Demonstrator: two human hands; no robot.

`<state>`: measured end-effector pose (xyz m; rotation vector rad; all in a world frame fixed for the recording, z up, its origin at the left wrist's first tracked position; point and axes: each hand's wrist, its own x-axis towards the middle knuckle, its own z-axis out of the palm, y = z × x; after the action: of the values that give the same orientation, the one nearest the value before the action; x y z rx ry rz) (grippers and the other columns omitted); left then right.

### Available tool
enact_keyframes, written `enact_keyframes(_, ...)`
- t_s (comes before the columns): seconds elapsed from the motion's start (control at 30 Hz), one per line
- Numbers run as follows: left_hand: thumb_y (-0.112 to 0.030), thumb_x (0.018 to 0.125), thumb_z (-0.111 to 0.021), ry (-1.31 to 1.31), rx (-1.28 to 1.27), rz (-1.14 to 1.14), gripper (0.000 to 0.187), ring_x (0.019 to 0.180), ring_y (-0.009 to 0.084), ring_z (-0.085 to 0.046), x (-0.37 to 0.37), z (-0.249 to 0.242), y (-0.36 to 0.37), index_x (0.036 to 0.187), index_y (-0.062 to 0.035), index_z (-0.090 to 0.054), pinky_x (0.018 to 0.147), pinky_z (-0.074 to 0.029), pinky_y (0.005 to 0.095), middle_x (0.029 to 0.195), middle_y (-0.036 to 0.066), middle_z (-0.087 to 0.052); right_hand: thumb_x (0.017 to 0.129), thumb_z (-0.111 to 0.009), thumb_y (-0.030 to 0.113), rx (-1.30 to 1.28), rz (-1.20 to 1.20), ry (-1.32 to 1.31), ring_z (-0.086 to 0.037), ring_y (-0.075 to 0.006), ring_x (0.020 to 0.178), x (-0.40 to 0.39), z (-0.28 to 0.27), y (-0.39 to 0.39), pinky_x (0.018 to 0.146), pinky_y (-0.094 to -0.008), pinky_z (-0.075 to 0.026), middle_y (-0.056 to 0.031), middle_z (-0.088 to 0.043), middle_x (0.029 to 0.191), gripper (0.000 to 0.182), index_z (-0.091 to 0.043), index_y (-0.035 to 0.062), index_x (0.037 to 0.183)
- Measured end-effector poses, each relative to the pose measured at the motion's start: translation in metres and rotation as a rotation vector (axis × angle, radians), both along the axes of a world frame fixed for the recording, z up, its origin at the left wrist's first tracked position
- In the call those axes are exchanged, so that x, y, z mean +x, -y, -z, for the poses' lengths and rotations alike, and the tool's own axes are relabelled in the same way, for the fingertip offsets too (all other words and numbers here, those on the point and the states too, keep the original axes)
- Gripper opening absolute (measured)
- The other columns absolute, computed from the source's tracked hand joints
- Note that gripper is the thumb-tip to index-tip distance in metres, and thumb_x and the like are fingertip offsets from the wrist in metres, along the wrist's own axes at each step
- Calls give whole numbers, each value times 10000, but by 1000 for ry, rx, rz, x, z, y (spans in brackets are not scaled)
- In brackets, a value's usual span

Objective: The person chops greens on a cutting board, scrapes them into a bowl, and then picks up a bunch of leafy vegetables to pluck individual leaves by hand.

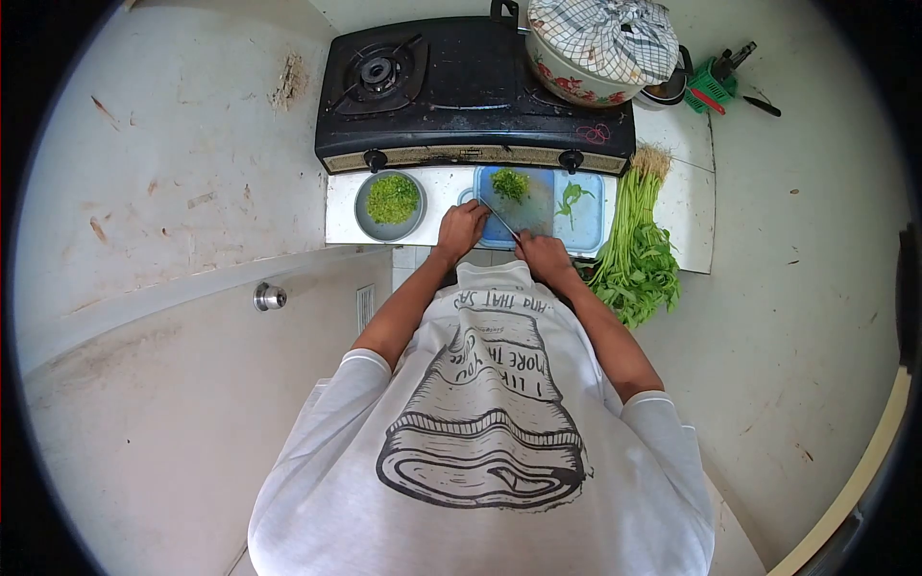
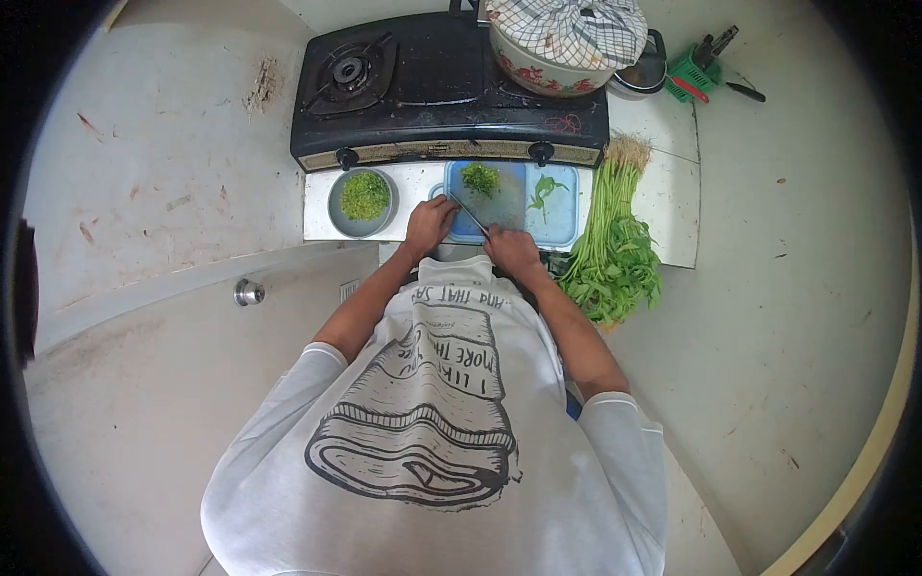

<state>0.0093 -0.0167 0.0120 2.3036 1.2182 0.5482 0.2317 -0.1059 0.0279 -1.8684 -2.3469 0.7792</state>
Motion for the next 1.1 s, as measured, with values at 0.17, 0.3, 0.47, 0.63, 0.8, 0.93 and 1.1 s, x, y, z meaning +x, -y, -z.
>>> enact_keyframes(0.17, -124, 892, -692, -45, 44, 24, 111, 756, 343, -669, -3, 0, 0, 973, -90, -761, 710, -540, 449, 866, 110, -661, 1008, -552, 298, 22, 3, 2, -723, -420, 692, 0, 0, 1, 643, -529, -575, -237, -706, 717, 313, -562, -13, 1037)
enact_keyframes(0.3, -92, 901, -656, -23, 21, 17, 128, 772, 353, -667, -3, 1, 4, 986, -86, -752, 721, -537, 479, 880, 114, -651, 995, -561, 301, 49, 17, 17, -726, -408, 684, -4, 7, -5, 637, -522, -580, -225, -712, 721, 306, -585, -3, 1020)
enact_keyframes(0.47, -94, 907, -656, -21, 9, 4, 163, 763, 349, -666, -5, 1, 7, 1028, -94, -766, 728, -541, 476, 911, 111, -657, 968, -565, 275, 39, 23, 46, -735, -397, 687, -11, 6, -12, 635, -522, -588, -216, -725, 738, 277, -610, 2, 989)
enact_keyframes(0.63, -95, 915, -654, 2, 23, -4, 181, 767, 346, -666, -7, 7, 9, 1052, -108, -771, 740, -545, 465, 942, 94, -671, 978, -564, 295, 49, 73, 1, -735, -401, 689, -4, 9, -4, 640, -523, -589, -223, -722, 734, 301, -609, -2, 991)
enact_keyframes(0.8, -96, 917, -649, -23, 10, -2, 186, 779, 343, -671, -9, 4, 9, 1060, -107, -768, 743, -549, 457, 962, 87, -679, 1007, -552, 322, 61, 18, 6, -716, -415, 662, -6, 7, -2, 620, -521, -579, -228, -706, 710, 325, -588, -1, 1010)
enact_keyframes(0.93, -91, 916, -645, -55, -8, 3, 194, 785, 342, -679, -8, 2, 10, 1066, -108, -766, 749, -556, 454, 966, 89, -685, 1003, -556, 317, 55, 6, 26, -716, -412, 653, -9, 13, -1, 615, -518, -578, -224, -707, 707, 325, -588, -6, 1017)
enact_keyframes(1.1, -90, 917, -641, -47, 11, -3, 203, 767, 341, -683, -8, 4, 9, 1070, -110, -772, 734, -560, 455, 951, 94, -689, 1004, -555, 314, 52, 21, 25, -712, -415, 645, -13, 14, -8, 608, -519, -571, -225, -705, 704, 323, -589, -6, 1023)
